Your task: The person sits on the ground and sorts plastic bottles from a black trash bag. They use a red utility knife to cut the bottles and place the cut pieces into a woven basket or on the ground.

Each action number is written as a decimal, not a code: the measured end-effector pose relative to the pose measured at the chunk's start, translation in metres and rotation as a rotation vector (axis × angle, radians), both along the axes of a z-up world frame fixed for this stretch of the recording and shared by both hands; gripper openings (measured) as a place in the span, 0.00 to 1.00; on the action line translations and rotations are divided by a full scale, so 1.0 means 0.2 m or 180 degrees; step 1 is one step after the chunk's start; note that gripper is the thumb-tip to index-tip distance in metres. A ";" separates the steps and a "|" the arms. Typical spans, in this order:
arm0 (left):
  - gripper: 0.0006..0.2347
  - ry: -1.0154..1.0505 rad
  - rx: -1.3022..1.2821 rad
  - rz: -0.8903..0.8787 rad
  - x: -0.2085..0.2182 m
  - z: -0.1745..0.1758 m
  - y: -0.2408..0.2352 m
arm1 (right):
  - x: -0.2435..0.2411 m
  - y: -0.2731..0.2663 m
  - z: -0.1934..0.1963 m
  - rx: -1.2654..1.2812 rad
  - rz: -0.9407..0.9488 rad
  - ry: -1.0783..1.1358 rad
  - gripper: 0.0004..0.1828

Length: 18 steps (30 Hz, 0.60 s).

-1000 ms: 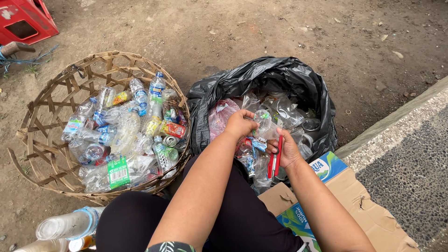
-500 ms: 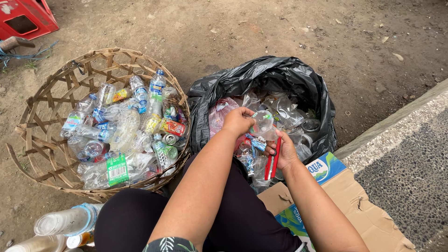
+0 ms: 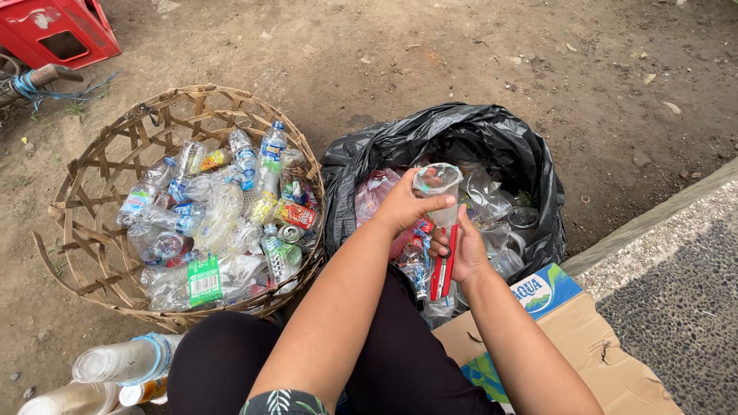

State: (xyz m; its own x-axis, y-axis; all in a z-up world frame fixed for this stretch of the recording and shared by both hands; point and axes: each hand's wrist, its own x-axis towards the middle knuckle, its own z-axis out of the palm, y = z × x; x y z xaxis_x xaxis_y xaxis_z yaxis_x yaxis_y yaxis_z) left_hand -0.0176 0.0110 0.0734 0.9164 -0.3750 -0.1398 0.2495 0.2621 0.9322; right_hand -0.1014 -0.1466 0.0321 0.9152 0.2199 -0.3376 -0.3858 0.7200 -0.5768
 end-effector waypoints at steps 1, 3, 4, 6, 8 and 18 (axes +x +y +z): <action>0.39 0.0064 -0.0080 -0.0006 0.00 0.01 0.01 | 0.00 0.00 0.02 -0.0059 -0.0058 -0.0129 0.33; 0.38 0.0080 -0.0083 0.0002 0.01 -0.02 0.01 | 0.03 -0.05 -0.09 -0.0095 -0.0058 -0.0179 0.31; 0.37 0.0100 -0.0088 -0.0009 0.02 -0.03 0.01 | 0.05 -0.08 -0.14 -0.0133 -0.0076 -0.0224 0.29; 0.37 0.0122 -0.0118 0.0051 0.03 -0.04 -0.01 | 0.05 -0.09 -0.15 -0.0173 -0.0092 -0.0341 0.26; 0.37 0.0140 -0.0144 0.0159 0.06 -0.07 -0.05 | 0.07 -0.11 -0.16 -0.0202 -0.0061 -0.0462 0.24; 0.23 -0.0864 -0.0902 0.0741 0.09 0.06 -0.09 | 0.18 -0.13 0.06 -0.0220 0.0462 -0.0894 0.30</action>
